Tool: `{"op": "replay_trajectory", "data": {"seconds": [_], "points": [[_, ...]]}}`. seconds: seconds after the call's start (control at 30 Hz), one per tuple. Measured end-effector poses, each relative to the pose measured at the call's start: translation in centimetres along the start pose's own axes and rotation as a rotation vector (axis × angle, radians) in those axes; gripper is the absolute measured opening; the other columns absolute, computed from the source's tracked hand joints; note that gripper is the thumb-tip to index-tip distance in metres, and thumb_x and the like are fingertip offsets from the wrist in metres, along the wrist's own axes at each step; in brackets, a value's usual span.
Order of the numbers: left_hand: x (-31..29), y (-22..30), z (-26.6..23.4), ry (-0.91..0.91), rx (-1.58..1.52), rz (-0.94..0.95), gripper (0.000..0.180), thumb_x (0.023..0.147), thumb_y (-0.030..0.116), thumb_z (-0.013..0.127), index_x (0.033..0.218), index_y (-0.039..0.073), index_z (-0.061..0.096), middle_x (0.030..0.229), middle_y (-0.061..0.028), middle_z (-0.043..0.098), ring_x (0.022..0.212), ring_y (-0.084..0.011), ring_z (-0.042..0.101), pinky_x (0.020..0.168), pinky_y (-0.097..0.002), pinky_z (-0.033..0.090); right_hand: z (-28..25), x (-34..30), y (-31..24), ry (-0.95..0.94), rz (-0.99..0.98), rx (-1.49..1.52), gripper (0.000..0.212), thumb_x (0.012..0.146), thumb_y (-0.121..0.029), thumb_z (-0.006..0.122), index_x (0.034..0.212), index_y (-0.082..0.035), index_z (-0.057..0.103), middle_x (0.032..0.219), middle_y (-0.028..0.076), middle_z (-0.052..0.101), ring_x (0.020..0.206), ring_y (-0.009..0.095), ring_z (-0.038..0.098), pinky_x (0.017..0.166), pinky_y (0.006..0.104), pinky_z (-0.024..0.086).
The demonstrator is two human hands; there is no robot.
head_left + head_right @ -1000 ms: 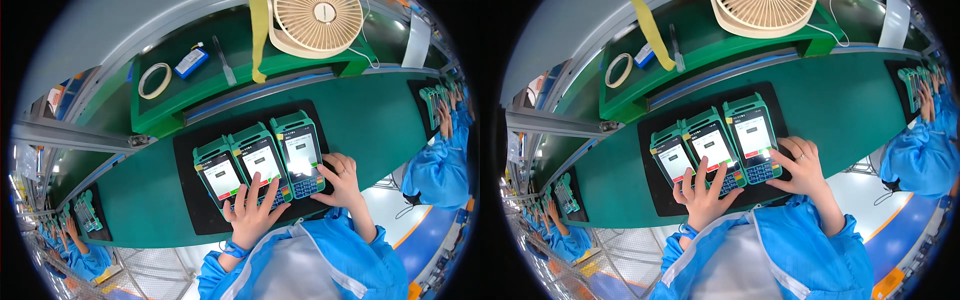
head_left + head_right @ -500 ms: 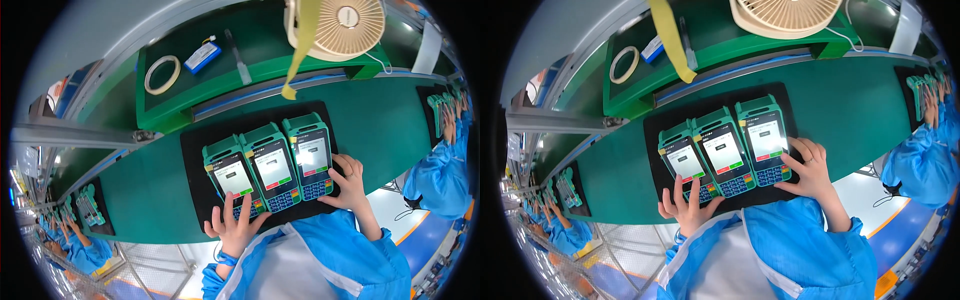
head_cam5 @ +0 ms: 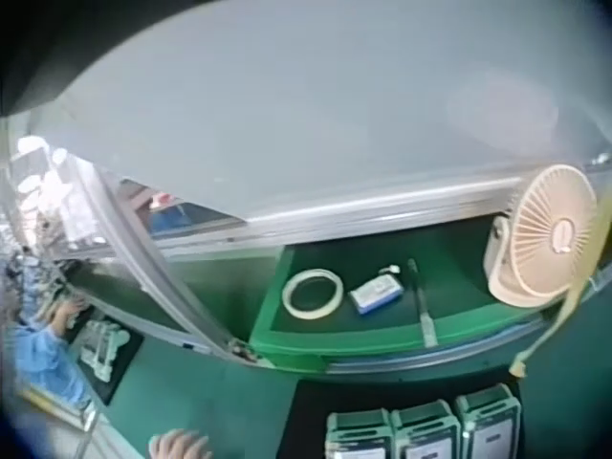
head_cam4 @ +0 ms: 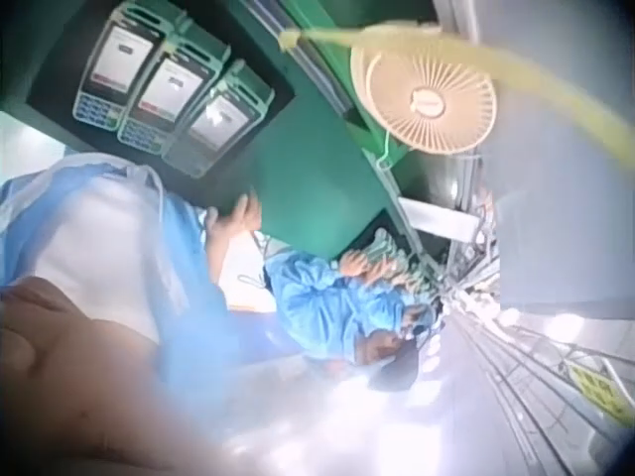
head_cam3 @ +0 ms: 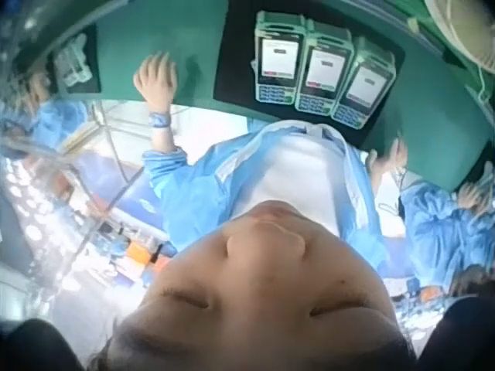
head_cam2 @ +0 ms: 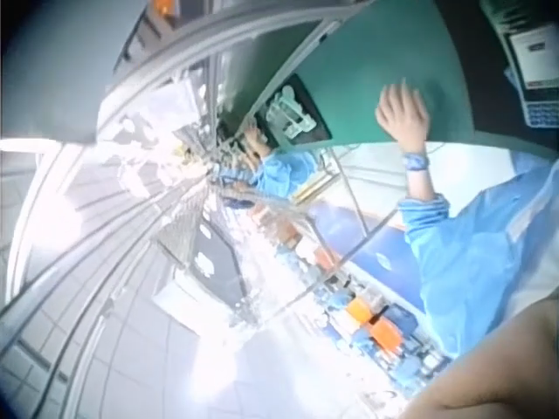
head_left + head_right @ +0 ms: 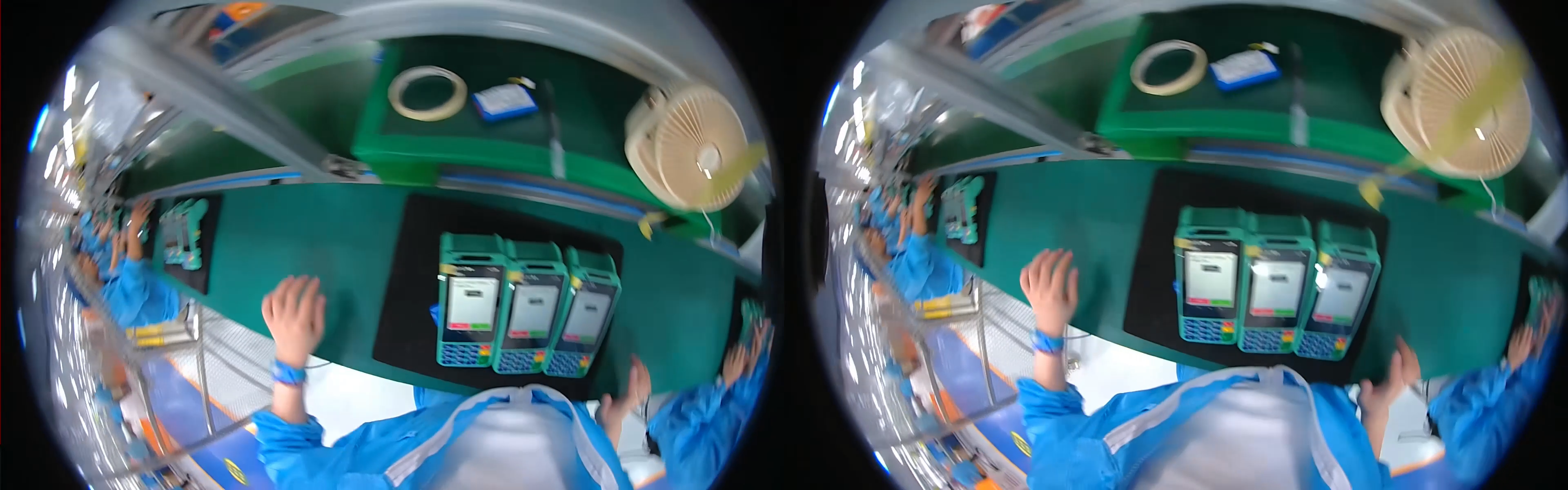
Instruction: The person tests the software and functionality of handheld electronic terminals on an assembly line by hand.
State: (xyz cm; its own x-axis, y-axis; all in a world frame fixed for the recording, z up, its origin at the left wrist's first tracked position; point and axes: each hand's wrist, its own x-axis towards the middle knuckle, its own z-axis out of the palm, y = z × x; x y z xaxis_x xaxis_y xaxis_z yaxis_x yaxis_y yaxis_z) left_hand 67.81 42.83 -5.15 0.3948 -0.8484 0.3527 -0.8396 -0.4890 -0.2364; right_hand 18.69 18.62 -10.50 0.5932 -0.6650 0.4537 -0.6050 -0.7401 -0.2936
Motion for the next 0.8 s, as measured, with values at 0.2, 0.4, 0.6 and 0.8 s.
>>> {"op": "replay_trajectory", "data": {"seconds": [0.2, 0.4, 0.6, 0.8], "points": [[-0.9, -19.9, 4.9, -0.347, 0.419, 0.020, 0.036, 0.078, 0.020, 0.060, 0.113, 0.013, 0.056, 0.098, -0.0085, 0.053, 0.099, -0.0249, 0.049, 0.084, -0.0361, 0.038, 1.6, -4.1, 3.5, 0.042, -0.047, -0.306, 0.084, 0.083, -0.067, 0.028, 0.125, 0.004, 0.045, 0.120, 0.022, 0.050, 0.108, 0.039, 0.046, 0.089, 0.0484, 0.033], [-4.5, -28.5, 7.1, -0.430, 0.588, -0.097, 0.062, 0.080, 0.011, 0.050, 0.138, 0.024, 0.034, 0.101, -0.0126, 0.054, 0.096, -0.0288, 0.053, 0.082, -0.0399, 0.041, 1.7, -6.4, 5.2, 0.004, -0.036, -0.308, 0.086, 0.081, -0.069, 0.027, 0.125, 0.003, 0.043, 0.117, 0.024, 0.049, 0.104, 0.041, 0.046, 0.087, 0.0514, 0.032], [-2.2, -27.9, 8.6, -0.626, 0.572, -0.065, 0.044, 0.078, 0.014, 0.050, 0.122, 0.021, 0.051, 0.080, -0.0061, 0.061, 0.072, -0.0243, 0.061, 0.068, -0.0380, 0.043, 1.3, -5.9, 4.4, -0.060, -0.033, -0.300, 0.076, 0.080, -0.060, 0.032, 0.124, 0.001, 0.043, 0.113, 0.024, 0.047, 0.101, 0.041, 0.045, 0.084, 0.0523, 0.031], [-1.9, -29.2, 7.7, -0.674, 0.613, -0.132, 0.039, 0.080, 0.011, 0.053, 0.118, 0.019, 0.047, 0.079, -0.0093, 0.059, 0.068, -0.0273, 0.064, 0.058, -0.0387, 0.049, 1.5, -3.3, 2.9, 0.056, -0.061, -0.283, 0.071, 0.078, -0.056, 0.035, 0.124, -0.003, 0.044, 0.109, 0.024, 0.048, 0.095, 0.040, 0.047, 0.079, 0.0512, 0.033]]}}
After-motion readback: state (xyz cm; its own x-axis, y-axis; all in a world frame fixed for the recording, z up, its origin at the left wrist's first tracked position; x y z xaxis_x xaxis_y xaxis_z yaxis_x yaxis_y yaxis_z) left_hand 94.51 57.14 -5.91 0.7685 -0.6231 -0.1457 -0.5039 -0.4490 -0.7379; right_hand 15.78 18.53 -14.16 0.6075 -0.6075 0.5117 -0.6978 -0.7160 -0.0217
